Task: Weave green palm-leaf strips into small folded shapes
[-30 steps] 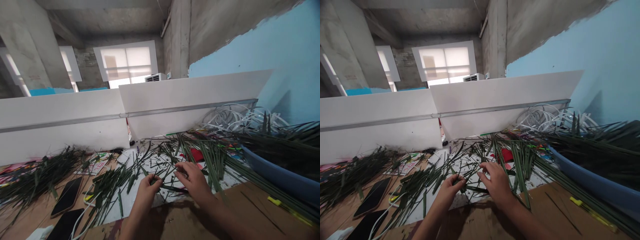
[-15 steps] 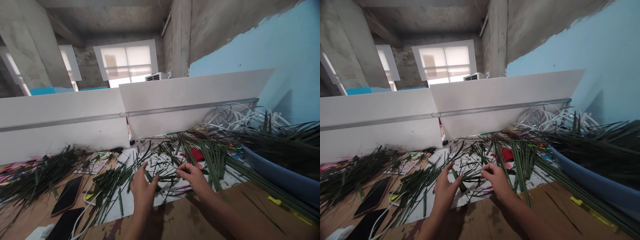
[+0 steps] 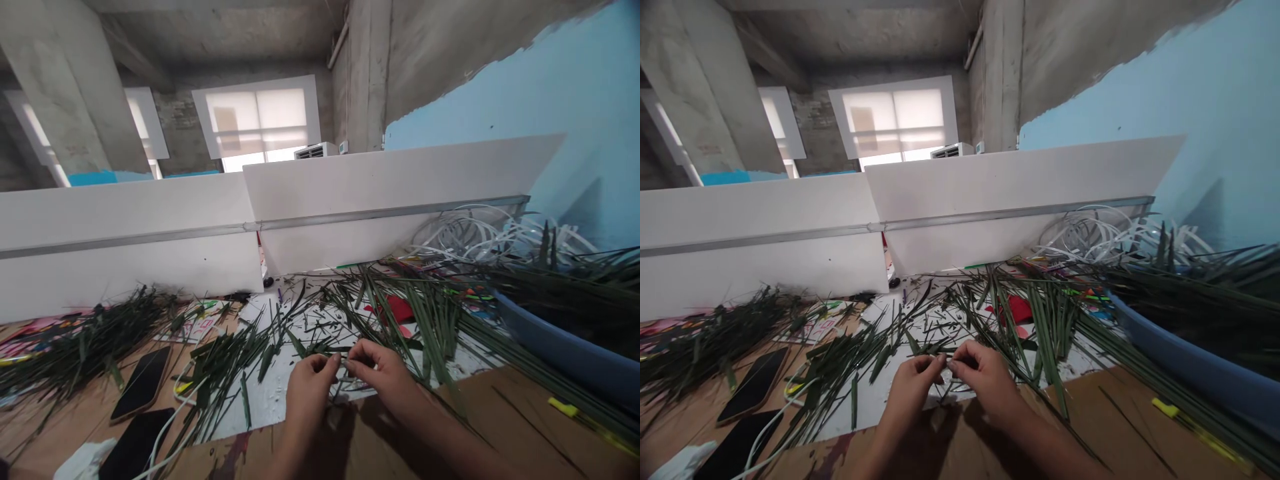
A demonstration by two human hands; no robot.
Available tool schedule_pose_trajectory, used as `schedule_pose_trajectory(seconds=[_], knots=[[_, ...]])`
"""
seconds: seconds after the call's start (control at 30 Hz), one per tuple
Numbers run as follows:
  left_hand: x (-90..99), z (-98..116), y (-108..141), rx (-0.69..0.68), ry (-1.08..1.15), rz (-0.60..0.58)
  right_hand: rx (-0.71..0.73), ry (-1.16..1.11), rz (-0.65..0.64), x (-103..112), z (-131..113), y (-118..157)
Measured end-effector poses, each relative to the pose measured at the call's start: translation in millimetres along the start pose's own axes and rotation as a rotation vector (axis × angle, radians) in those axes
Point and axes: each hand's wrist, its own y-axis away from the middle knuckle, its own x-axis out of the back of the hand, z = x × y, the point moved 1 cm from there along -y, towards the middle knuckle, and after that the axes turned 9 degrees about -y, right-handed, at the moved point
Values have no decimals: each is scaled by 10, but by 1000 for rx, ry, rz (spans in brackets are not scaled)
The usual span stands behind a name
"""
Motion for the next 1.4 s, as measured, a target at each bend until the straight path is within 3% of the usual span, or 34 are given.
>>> schedule_pose_trajectory(seconds=[0.13,0.27,0.5,0.6,0.7,0.83,1.07,1.4], knots=[[-1,-38,-53,22,54,-27,65,219,-52,-17,-55,46],[9,-30,-23,29,-8,1,260,492,-128,-32,-133,71],[44,86,122,-49,-413,65,594,823,-291,-11,-103,92],[38,135,152,-103,-564,38,642,912,-392,12,-60,68],[23,191,187,-157,-747,12,666,928,-397,22,-48,54],[10,234,219,-200,-710,76,543,763,-236,42,-94,47],[-78,167,169,-254,-376,212,244,307,-26,79,-175,6],[-151,112,194,-572,-327,259,106,-30,180,82,-82,-18]])
